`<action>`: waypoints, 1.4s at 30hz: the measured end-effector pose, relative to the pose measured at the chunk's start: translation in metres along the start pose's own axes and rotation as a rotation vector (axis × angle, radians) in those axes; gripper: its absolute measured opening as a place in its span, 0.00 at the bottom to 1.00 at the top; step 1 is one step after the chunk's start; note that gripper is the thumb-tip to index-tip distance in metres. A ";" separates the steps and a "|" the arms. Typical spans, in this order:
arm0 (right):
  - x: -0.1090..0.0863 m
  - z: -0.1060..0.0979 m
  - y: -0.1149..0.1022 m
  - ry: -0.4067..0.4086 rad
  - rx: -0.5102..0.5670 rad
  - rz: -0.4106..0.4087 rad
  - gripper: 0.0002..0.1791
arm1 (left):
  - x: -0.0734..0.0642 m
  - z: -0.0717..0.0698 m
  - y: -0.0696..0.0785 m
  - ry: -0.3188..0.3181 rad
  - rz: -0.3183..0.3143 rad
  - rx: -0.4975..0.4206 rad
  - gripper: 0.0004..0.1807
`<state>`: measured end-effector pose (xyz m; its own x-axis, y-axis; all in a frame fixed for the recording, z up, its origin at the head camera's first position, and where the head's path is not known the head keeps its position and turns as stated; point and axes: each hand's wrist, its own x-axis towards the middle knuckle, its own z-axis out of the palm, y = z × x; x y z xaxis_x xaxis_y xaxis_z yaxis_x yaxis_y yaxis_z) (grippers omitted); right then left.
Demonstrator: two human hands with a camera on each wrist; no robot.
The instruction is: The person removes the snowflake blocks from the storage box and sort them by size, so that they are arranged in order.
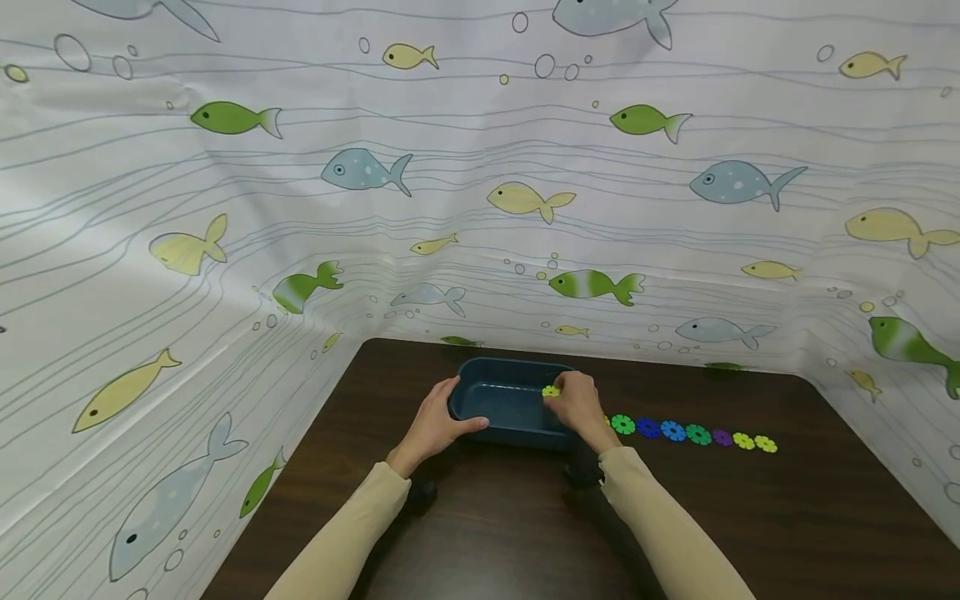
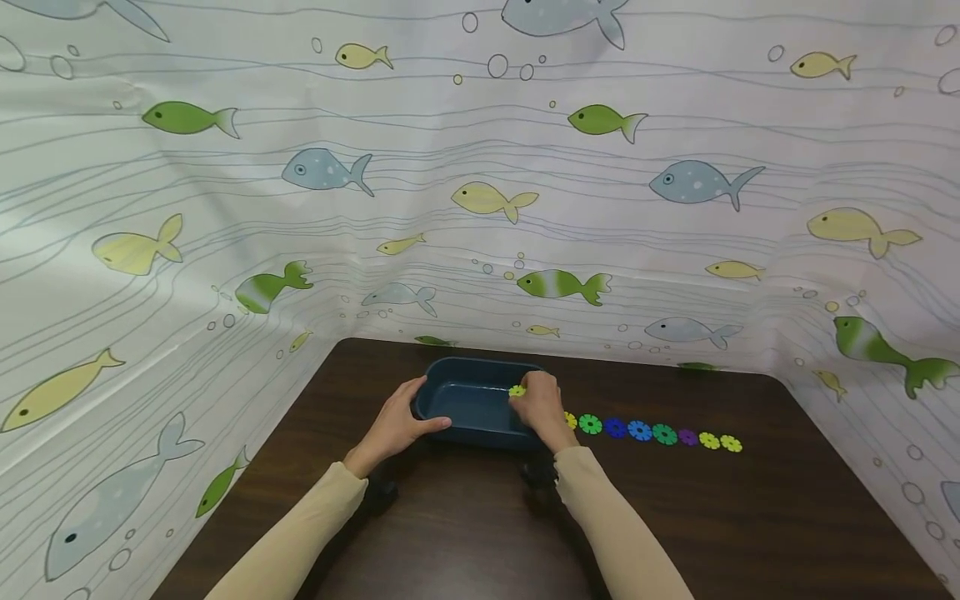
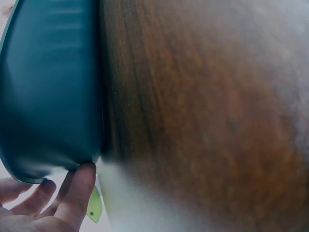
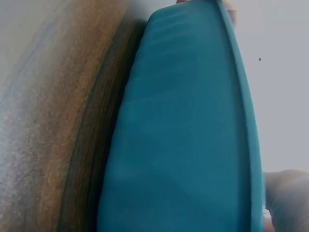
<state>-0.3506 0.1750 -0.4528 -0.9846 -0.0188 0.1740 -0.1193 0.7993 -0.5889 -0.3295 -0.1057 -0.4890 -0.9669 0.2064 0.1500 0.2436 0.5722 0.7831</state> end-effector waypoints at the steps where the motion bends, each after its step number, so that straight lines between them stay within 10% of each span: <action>1: -0.003 -0.002 -0.001 0.012 0.004 -0.005 0.20 | 0.000 0.000 0.000 0.002 0.001 -0.002 0.57; 42: -0.029 -0.046 0.055 0.265 0.098 -0.006 0.19 | 0.002 0.002 -0.001 0.012 -0.020 0.029 0.58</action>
<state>-0.3228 0.2477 -0.4538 -0.9177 0.1448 0.3699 -0.1493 0.7372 -0.6590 -0.3313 -0.1044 -0.4902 -0.9723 0.1857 0.1421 0.2266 0.5987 0.7682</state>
